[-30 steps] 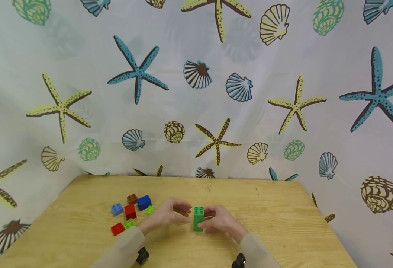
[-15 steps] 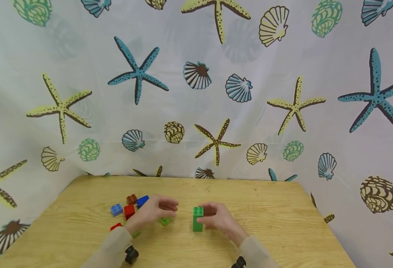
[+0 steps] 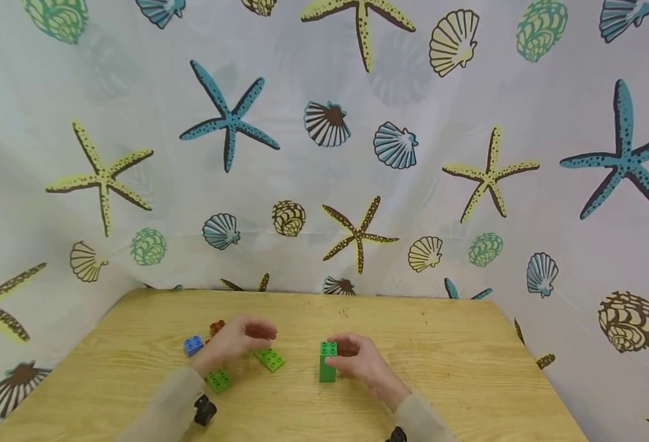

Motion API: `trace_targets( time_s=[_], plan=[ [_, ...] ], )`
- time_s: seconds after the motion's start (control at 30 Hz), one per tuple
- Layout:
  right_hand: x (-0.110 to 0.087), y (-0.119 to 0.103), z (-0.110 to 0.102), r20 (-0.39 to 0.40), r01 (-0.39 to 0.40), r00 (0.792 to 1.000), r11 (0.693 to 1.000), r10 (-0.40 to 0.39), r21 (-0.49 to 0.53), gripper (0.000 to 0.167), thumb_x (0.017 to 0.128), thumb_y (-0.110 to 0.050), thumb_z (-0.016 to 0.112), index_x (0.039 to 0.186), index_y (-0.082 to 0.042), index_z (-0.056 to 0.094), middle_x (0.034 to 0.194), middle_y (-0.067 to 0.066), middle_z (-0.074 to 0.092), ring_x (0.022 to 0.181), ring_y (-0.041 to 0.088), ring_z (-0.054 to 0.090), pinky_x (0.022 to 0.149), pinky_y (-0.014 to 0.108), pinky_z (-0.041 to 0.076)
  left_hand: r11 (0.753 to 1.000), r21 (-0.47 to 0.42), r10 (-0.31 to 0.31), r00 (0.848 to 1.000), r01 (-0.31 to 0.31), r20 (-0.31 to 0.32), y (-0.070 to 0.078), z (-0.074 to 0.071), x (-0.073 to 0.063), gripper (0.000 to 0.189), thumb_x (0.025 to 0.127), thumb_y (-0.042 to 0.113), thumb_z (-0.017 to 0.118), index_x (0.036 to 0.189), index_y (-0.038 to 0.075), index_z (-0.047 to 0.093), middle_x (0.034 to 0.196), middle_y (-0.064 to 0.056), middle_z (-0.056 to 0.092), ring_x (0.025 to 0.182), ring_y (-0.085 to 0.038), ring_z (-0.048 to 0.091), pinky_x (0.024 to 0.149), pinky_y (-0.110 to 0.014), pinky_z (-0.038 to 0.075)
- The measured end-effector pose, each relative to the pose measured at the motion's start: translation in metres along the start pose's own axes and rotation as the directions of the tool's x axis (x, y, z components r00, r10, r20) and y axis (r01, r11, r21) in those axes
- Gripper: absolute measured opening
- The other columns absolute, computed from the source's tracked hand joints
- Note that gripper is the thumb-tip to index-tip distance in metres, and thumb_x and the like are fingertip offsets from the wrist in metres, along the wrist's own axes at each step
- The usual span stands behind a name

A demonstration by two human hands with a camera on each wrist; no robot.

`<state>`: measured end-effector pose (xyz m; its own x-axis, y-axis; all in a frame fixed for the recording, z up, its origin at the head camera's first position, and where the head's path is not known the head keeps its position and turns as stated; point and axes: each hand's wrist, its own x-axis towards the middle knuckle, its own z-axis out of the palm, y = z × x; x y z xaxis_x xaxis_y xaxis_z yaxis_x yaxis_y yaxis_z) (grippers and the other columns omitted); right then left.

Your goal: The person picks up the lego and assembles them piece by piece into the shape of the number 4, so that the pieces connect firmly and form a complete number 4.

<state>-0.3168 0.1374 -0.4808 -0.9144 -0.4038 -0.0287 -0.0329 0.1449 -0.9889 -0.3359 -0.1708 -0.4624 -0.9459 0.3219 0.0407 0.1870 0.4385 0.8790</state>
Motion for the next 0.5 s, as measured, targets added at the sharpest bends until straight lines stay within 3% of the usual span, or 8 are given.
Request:
trace_targets(
  time_s=[0.23, 0.5],
  plan=[
    [0.002, -0.002, 0.0, 0.006, -0.021, 1.0, 1.0, 0.02, 0.02, 0.054, 0.087, -0.02, 0.075, 0.134, -0.003, 0.055, 0.121, 0.009, 0.062, 0.103, 0.014, 0.06, 0.082, 0.032, 0.055, 0.996, 0.087, 0.025, 0.997, -0.031, 0.076, -0.005, -0.009, 0.006, 0.029, 0.087, -0.008, 0.063, 0.114, 0.001, 0.069, 0.114, -0.014, 0.068, 0.11, -0.035, 0.061, 0.091, -0.046, 0.051],
    [0.005, -0.002, 0.002, -0.007, -0.035, 0.999, 0.999, 0.035, 0.02, 0.053, 0.087, -0.021, 0.075, 0.134, -0.004, 0.056, 0.121, 0.008, 0.062, 0.101, 0.014, 0.059, 0.083, 0.036, 0.055, 0.984, 0.174, 0.002, 0.983, -0.034, 0.181, -0.012, -0.014, 0.016, 0.038, 0.08, -0.011, 0.068, 0.113, 0.008, 0.072, 0.124, -0.009, 0.065, 0.128, -0.039, 0.05, 0.102, -0.059, 0.042]
  ],
)
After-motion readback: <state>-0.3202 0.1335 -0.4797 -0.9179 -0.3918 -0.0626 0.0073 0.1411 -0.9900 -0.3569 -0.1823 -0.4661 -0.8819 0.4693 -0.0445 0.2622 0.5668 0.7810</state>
